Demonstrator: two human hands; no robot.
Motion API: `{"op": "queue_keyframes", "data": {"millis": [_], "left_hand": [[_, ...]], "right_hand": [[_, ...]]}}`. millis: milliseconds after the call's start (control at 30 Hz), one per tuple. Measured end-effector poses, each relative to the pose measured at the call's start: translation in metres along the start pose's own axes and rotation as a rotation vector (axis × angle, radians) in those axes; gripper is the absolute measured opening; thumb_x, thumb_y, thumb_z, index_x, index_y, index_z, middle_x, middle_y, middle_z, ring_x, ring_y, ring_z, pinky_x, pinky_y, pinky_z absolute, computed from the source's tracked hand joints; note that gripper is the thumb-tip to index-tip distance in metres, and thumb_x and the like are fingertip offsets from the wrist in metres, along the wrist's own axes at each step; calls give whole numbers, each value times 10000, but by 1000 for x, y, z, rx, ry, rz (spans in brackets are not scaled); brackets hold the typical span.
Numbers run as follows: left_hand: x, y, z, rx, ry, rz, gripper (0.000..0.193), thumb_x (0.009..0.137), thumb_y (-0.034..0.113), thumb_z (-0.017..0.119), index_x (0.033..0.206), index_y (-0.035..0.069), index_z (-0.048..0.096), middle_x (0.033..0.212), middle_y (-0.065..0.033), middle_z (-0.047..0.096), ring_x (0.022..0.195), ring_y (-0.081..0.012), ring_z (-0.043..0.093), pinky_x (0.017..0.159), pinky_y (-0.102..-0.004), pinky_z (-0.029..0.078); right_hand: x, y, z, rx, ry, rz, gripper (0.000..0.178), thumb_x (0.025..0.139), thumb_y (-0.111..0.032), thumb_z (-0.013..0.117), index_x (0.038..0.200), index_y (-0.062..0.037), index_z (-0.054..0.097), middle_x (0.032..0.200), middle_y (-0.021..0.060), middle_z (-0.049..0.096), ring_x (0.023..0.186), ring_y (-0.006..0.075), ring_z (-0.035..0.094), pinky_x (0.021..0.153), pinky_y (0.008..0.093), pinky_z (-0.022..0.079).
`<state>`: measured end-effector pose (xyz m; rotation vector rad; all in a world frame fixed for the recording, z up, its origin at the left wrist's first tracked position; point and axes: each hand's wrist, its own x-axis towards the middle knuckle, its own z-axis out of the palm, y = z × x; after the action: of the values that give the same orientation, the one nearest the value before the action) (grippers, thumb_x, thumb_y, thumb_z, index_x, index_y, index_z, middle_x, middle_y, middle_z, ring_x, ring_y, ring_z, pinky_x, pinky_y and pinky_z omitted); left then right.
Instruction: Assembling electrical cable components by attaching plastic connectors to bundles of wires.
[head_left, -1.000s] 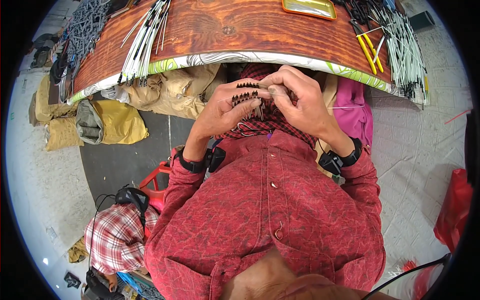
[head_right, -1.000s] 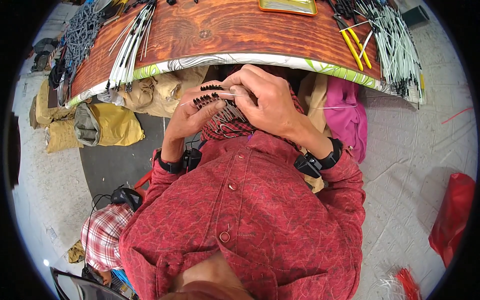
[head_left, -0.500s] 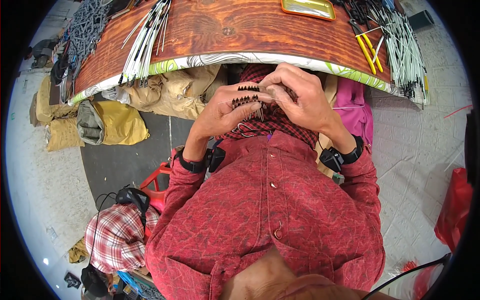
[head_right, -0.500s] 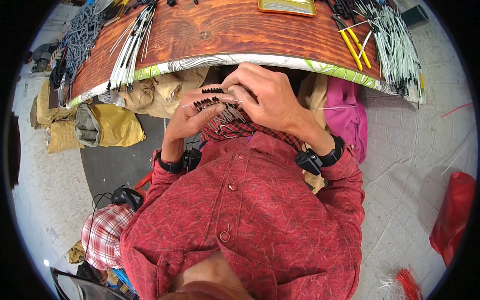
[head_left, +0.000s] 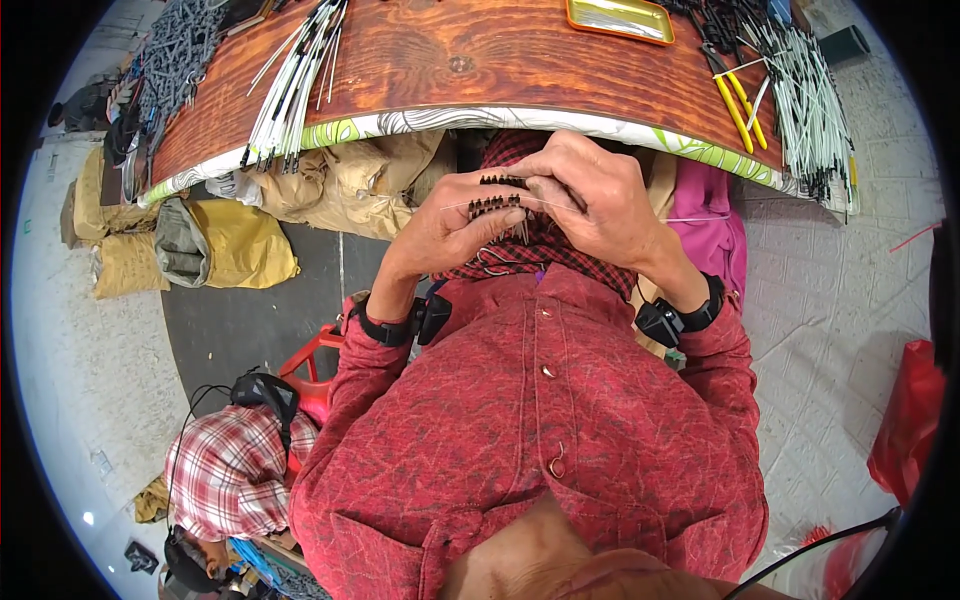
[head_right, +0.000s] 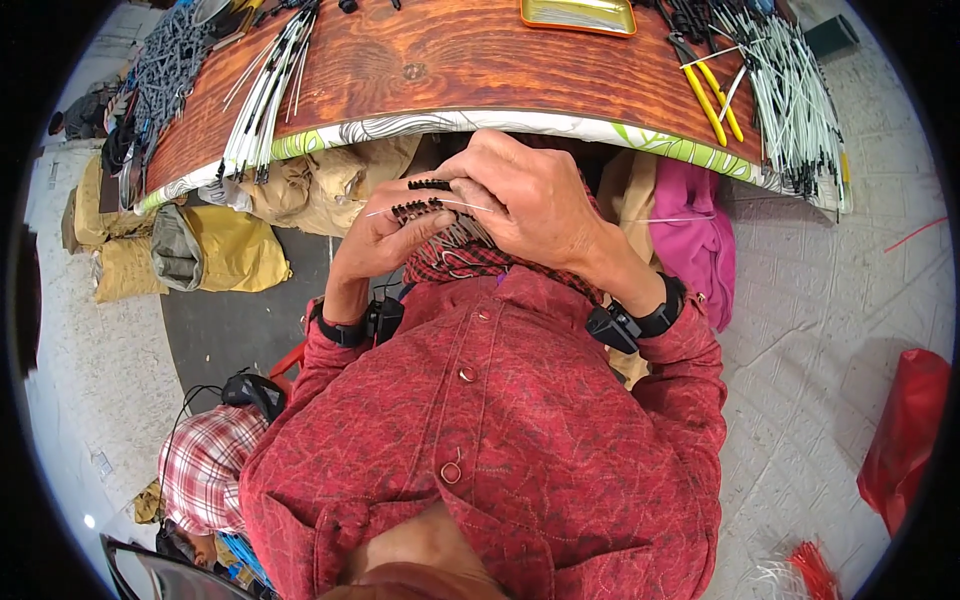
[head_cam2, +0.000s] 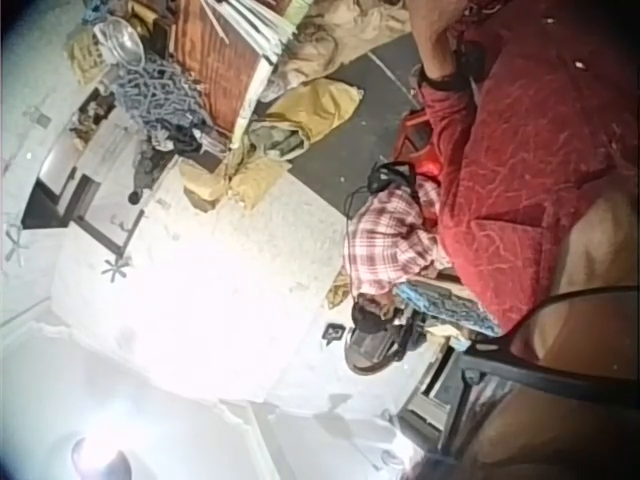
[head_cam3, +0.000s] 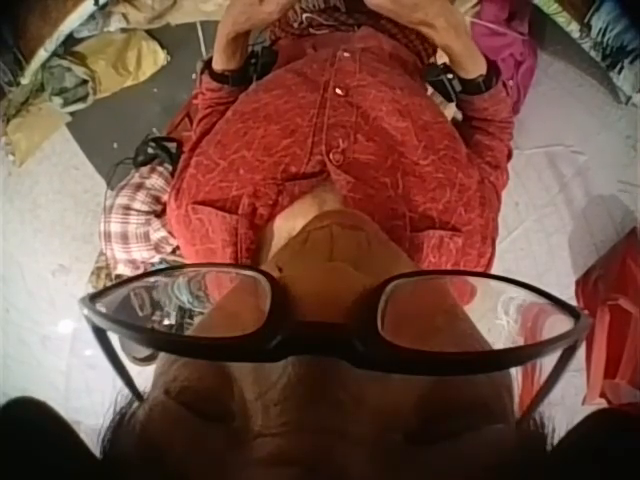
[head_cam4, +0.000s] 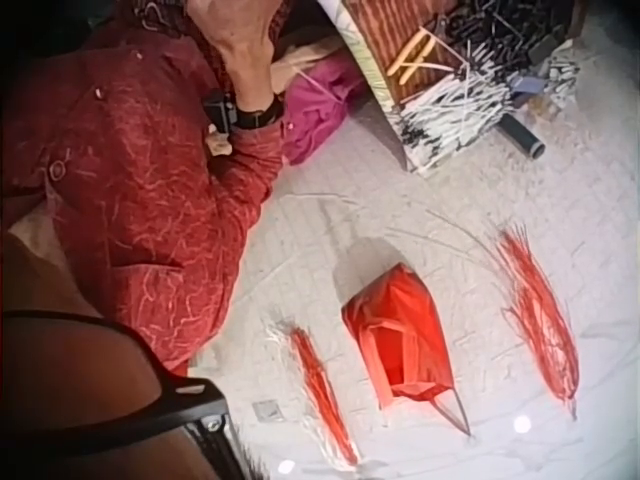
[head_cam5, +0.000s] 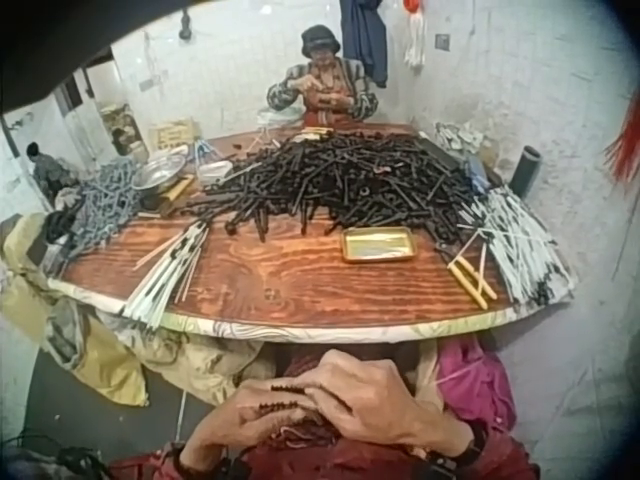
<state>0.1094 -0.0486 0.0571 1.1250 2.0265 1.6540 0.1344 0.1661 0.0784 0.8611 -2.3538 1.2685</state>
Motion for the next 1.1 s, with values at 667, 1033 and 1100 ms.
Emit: {"op": "queue_keyframes", "data": {"millis": [667, 1033, 1100], "left_hand": [[2, 5, 2, -5, 3, 6, 200, 906, 79, 650, 1073, -28, 674, 1078, -183, 673, 904, -299, 650, 783, -364, 498], [3, 10, 3, -9, -35, -26, 203, 916, 92, 633, 1079, -19, 679, 1126, -194, 667, 982, -336, 655, 845, -386, 507], [4, 8, 5, -7, -4, 34, 184, 910, 79, 644, 1066, -8, 684, 1073, -179, 672, 917, -289, 650, 788, -366, 499]], "right_hand": [[-5, -7, 2, 3, 14, 68, 170, 830, 53, 653, 991, -1, 653, 774, 112, 575, 657, 230, 609, 587, 311, 481], [2, 0, -8, 71, -71, 14, 159, 826, 34, 670, 978, -8, 651, 791, 108, 584, 664, 234, 590, 597, 326, 464], [2, 1, -8, 72, -82, 6, 153, 830, 29, 668, 977, -8, 650, 793, 108, 584, 668, 232, 589, 600, 329, 463]]}}
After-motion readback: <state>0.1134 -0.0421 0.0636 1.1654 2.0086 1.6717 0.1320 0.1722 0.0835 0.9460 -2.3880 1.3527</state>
